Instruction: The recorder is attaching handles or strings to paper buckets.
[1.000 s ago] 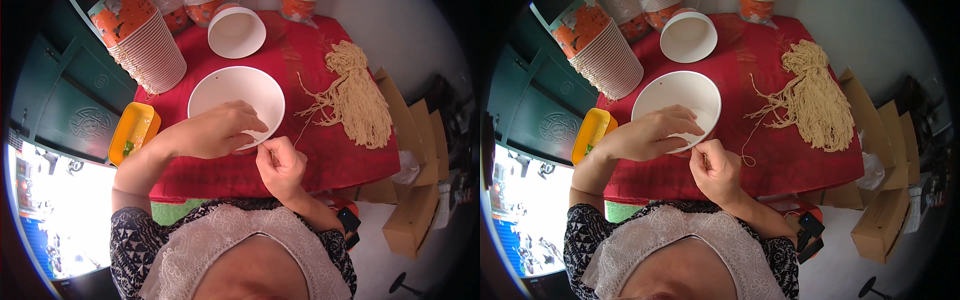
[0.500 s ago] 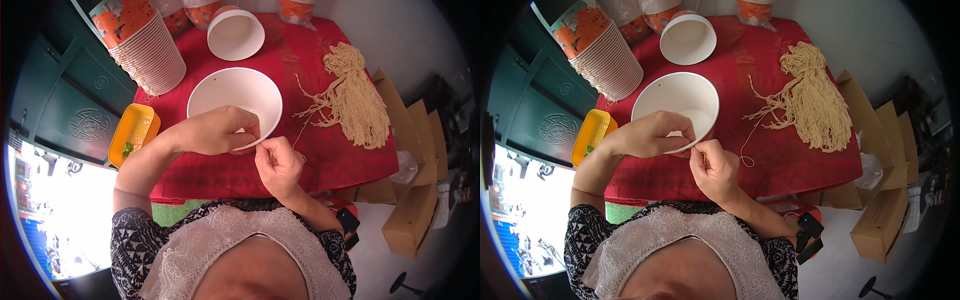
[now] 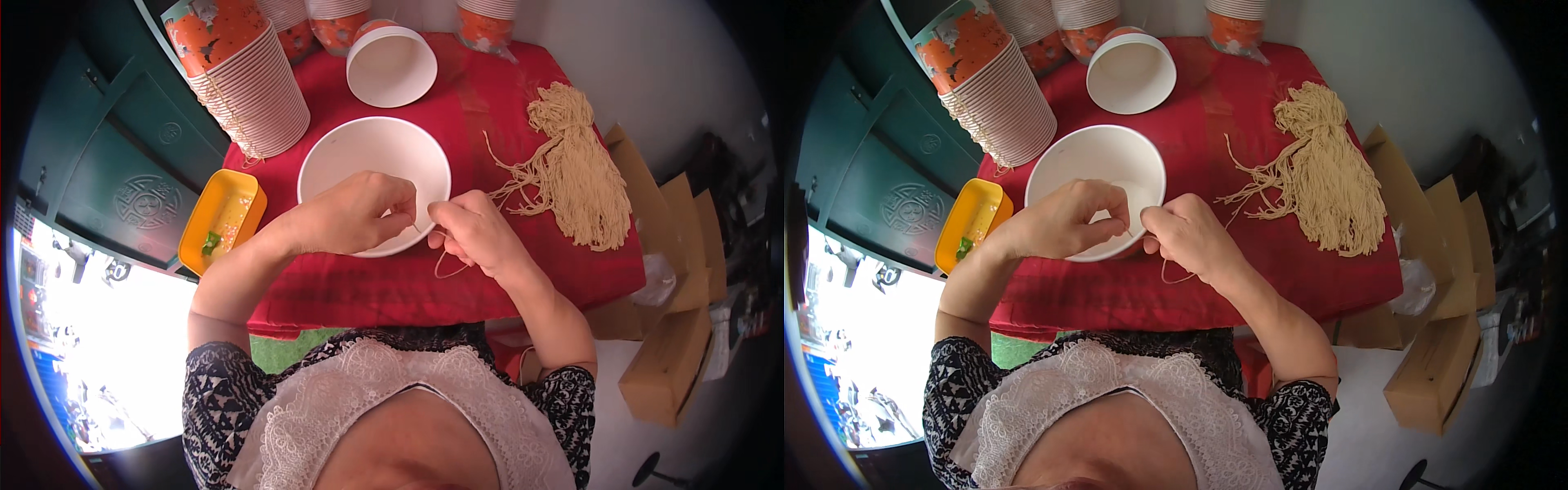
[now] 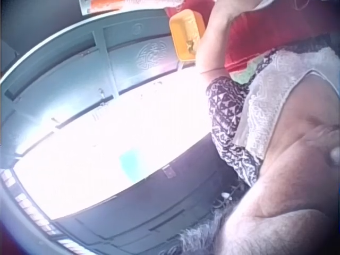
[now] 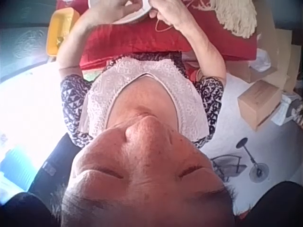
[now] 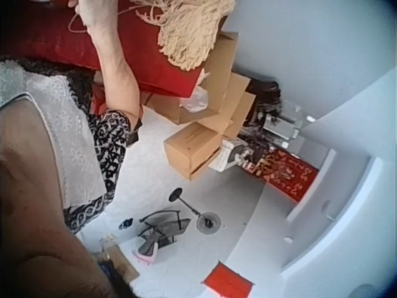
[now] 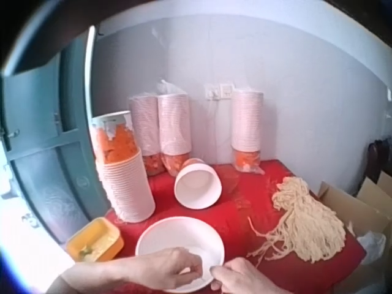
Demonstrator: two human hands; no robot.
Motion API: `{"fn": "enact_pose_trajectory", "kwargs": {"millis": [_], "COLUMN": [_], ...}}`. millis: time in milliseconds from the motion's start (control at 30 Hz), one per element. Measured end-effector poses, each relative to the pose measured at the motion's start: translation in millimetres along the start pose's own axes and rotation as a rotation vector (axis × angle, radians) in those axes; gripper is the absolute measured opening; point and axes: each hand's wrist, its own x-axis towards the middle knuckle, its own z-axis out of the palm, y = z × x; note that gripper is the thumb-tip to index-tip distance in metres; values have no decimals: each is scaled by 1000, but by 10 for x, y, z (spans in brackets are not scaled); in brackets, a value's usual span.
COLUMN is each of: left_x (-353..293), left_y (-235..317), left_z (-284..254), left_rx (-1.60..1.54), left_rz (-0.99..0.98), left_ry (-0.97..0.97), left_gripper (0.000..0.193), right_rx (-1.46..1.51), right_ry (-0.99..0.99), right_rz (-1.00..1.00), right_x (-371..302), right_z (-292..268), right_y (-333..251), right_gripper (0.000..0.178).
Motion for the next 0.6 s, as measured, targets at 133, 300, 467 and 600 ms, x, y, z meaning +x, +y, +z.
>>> {"fn": "enact_pose_trajectory", "kwargs": {"millis": [133, 300, 467, 600], "left_x": [-87, -27, 44, 109], "left_y": [-3, -272, -676, -876], "left_z": [-86, -121, 6, 199], "left_rx": [82, 141, 162, 115], "left_rz": [-91, -173, -303, -371], "left_ry": [136, 274, 350, 376], "left_gripper": [9, 14, 17, 18], "right_rx": [-57, -8, 162, 146], "right_ry": [36, 18, -68, -42], "right_rz": [-144, -176, -158, -145], "right_x": [208, 694, 1050, 1199], "right_z": [51, 84, 90, 52], "right_y": [9, 218, 416, 567], "right_gripper": [37, 36, 24, 25]}}
